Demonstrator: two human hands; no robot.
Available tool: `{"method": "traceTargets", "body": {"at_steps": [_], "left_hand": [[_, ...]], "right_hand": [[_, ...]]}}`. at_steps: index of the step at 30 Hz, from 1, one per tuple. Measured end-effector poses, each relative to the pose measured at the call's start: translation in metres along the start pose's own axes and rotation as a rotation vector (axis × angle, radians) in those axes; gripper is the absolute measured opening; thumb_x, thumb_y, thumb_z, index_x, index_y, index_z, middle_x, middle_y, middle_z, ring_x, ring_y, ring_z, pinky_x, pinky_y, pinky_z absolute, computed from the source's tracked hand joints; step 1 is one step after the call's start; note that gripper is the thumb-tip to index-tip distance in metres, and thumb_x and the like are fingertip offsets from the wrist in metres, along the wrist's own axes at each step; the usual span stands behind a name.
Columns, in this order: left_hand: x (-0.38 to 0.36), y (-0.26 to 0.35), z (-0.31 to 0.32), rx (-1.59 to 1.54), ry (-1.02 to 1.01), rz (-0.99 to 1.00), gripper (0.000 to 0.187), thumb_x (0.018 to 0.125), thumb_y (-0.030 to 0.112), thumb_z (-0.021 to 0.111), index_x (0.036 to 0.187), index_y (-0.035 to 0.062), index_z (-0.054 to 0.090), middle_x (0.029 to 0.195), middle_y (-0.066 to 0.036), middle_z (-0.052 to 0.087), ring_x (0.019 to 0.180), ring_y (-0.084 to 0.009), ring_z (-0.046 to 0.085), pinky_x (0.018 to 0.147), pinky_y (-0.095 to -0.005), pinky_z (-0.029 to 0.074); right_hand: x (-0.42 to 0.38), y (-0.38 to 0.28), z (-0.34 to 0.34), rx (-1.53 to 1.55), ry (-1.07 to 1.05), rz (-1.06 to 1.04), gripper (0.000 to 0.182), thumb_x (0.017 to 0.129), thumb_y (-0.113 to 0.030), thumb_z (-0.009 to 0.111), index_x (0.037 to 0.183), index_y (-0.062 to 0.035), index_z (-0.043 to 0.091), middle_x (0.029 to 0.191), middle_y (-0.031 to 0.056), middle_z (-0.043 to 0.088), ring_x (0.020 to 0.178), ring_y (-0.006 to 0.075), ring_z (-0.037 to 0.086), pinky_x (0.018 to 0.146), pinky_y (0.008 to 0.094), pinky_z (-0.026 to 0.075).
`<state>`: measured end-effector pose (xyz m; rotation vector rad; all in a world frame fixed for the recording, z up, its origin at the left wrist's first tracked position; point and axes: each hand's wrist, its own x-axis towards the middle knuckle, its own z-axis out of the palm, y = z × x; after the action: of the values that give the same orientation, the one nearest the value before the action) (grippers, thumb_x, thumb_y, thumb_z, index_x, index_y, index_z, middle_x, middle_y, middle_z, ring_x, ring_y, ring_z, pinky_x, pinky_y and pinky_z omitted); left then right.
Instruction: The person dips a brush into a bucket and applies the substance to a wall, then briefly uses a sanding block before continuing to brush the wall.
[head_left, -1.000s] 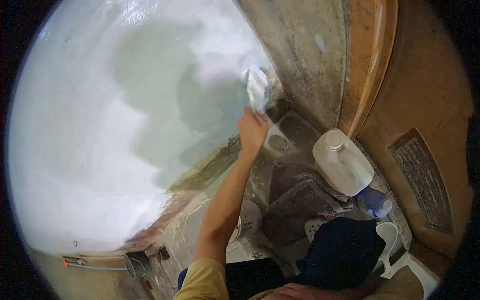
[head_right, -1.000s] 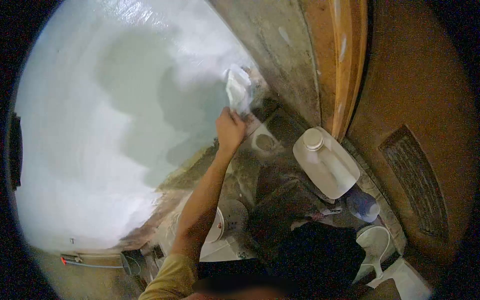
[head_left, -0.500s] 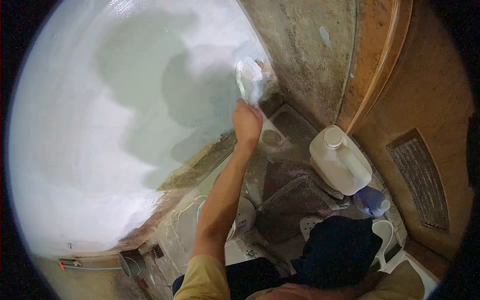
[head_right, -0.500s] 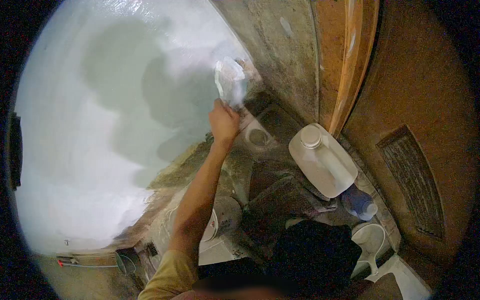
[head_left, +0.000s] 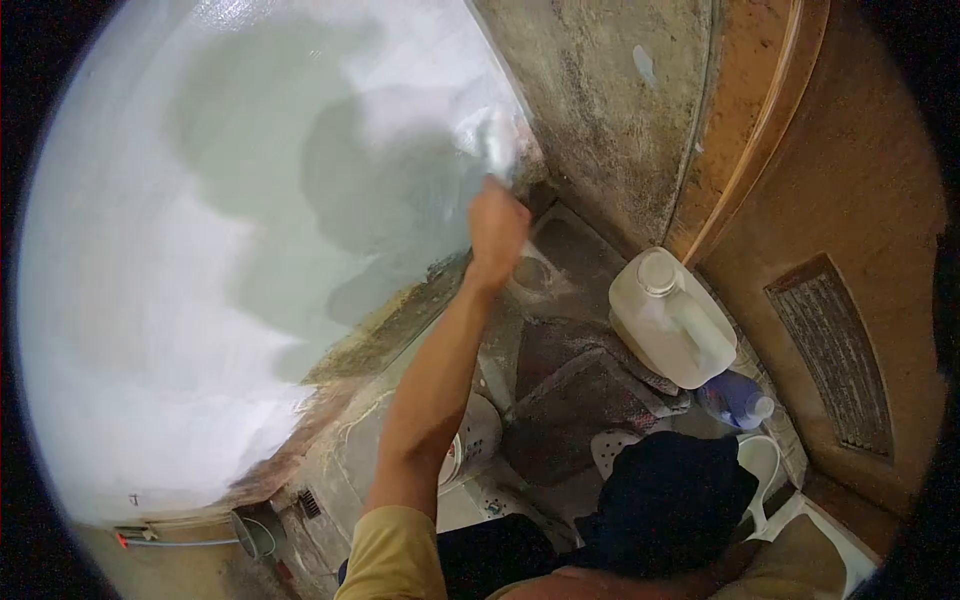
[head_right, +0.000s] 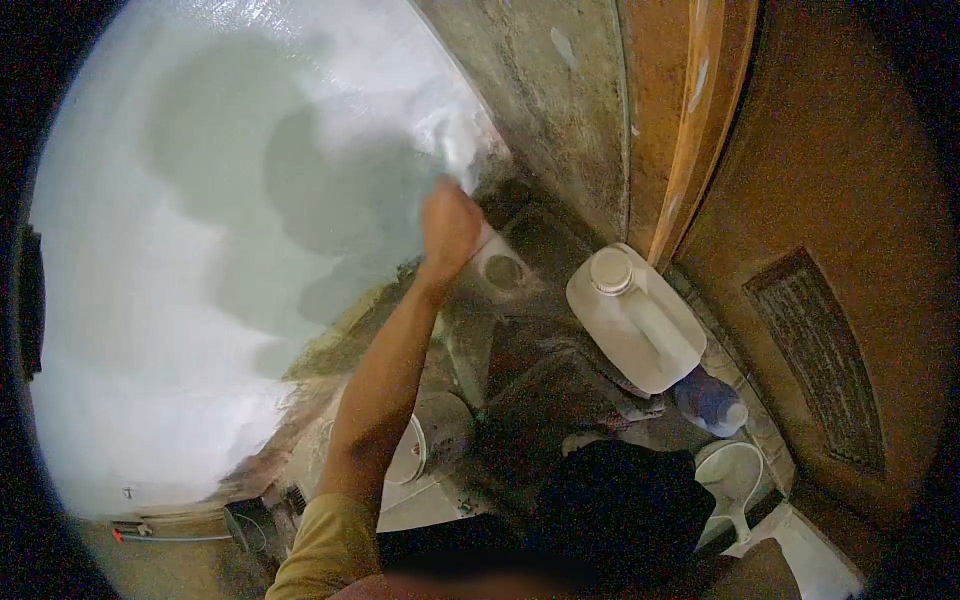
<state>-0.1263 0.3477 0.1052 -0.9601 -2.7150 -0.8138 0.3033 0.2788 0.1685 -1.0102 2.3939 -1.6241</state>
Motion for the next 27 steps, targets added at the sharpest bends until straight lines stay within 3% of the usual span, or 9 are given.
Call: {"method": "traceTargets", "body": {"at_steps": [6, 8, 12, 15, 17, 18, 20, 23, 27], "left_hand": [[0.006, 0.004, 0.017, 0.088, 0.064, -0.018, 0.023, 0.076, 0.001, 0.058, 0.093, -0.01, 0.047, 0.08, -0.029, 0.064, 0.075, -0.0427, 0.064, 0.063, -0.0513, 0.05], [0.006, 0.01, 0.02, 0.054, 0.097, -0.029, 0.024, 0.077, 0.002, 0.059, 0.094, -0.0097, 0.048, 0.078, -0.029, 0.063, 0.074, -0.0436, 0.064, 0.062, -0.0519, 0.049], [0.012, 0.0, 0.01, 0.008, 0.102, -0.037, 0.02, 0.083, 0.006, 0.057, 0.092, -0.0092, 0.049, 0.071, -0.029, 0.061, 0.071, -0.0466, 0.062, 0.065, -0.0556, 0.047], [0.001, 0.008, 0.016, -0.069, 0.136, -0.072, 0.02, 0.09, 0.011, 0.052, 0.09, -0.0084, 0.051, 0.066, -0.029, 0.059, 0.068, -0.0491, 0.059, 0.065, -0.0559, 0.046], [-0.013, 0.016, 0.007, -0.089, 0.172, -0.059, 0.022, 0.092, 0.014, 0.05, 0.089, -0.0078, 0.051, 0.067, -0.029, 0.059, 0.068, -0.0497, 0.059, 0.065, -0.0559, 0.045], [-0.021, 0.017, 0.005, -0.11, 0.2, -0.048, 0.025, 0.095, 0.017, 0.047, 0.088, -0.0071, 0.052, 0.067, -0.03, 0.059, 0.069, -0.0503, 0.058, 0.065, -0.056, 0.045], [-0.034, 0.005, -0.001, -0.132, 0.188, -0.05, 0.029, 0.095, 0.021, 0.048, 0.087, -0.0057, 0.053, 0.069, -0.029, 0.059, 0.073, -0.0507, 0.058, 0.066, -0.0553, 0.044], [-0.045, -0.004, -0.014, -0.131, 0.158, -0.071, 0.033, 0.096, 0.027, 0.05, 0.088, -0.0048, 0.053, 0.073, -0.028, 0.06, 0.077, -0.0513, 0.057, 0.067, -0.054, 0.043], [-0.044, -0.008, -0.019, -0.155, 0.178, 0.035, 0.024, 0.094, 0.018, 0.052, 0.092, -0.0048, 0.048, 0.068, -0.031, 0.058, 0.072, -0.0518, 0.056, 0.063, -0.0557, 0.041]], "right_hand": [[0.002, 0.003, 0.018, 0.035, 0.183, -0.059, 0.039, 0.089, -0.024, 0.056, 0.12, -0.0017, 0.059, 0.116, 0.0175, 0.057, 0.105, 0.031, 0.05, 0.087, 0.0424, 0.037], [0.002, 0.005, 0.025, 0.267, -0.016, 0.045, 0.039, 0.089, -0.026, 0.056, 0.121, -0.0032, 0.059, 0.117, 0.0171, 0.057, 0.106, 0.031, 0.049, 0.088, 0.0423, 0.036], [0.003, 0.002, 0.029, 0.368, 0.033, 0.067, 0.04, 0.087, -0.027, 0.057, 0.12, -0.0046, 0.06, 0.116, 0.0162, 0.057, 0.109, 0.0312, 0.048, 0.088, 0.0416, 0.036], [0.0, 0.003, 0.034, 0.089, 0.01, -0.008, 0.037, 0.087, -0.026, 0.056, 0.118, -0.0045, 0.061, 0.114, 0.0153, 0.057, 0.108, 0.0318, 0.049, 0.087, 0.0416, 0.037], [0.001, -0.001, 0.015, -0.178, 0.257, -0.129, 0.036, 0.087, -0.024, 0.055, 0.116, -0.005, 0.061, 0.114, 0.0144, 0.057, 0.107, 0.0312, 0.05, 0.086, 0.0414, 0.037], [0.002, 0.0, 0.017, -0.177, 0.257, -0.129, 0.036, 0.087, -0.024, 0.055, 0.116, -0.005, 0.061, 0.114, 0.0144, 0.057, 0.107, 0.0312, 0.05, 0.086, 0.0414, 0.037], [0.003, 0.001, 0.025, 0.189, 0.043, 0.06, 0.034, 0.088, -0.023, 0.053, 0.116, -0.005, 0.061, 0.114, 0.0144, 0.058, 0.106, 0.0307, 0.052, 0.087, 0.0422, 0.038], [0.002, -0.001, 0.03, 0.247, 0.163, 0.066, 0.032, 0.088, -0.022, 0.053, 0.112, -0.0034, 0.062, 0.112, 0.0149, 0.059, 0.106, 0.0303, 0.052, 0.087, 0.0424, 0.038], [-0.002, 0.003, 0.04, -0.105, 0.074, -0.028, 0.028, 0.087, -0.02, 0.054, 0.106, -0.0032, 0.064, 0.11, 0.0147, 0.059, 0.105, 0.0307, 0.052, 0.086, 0.0422, 0.039]]}}
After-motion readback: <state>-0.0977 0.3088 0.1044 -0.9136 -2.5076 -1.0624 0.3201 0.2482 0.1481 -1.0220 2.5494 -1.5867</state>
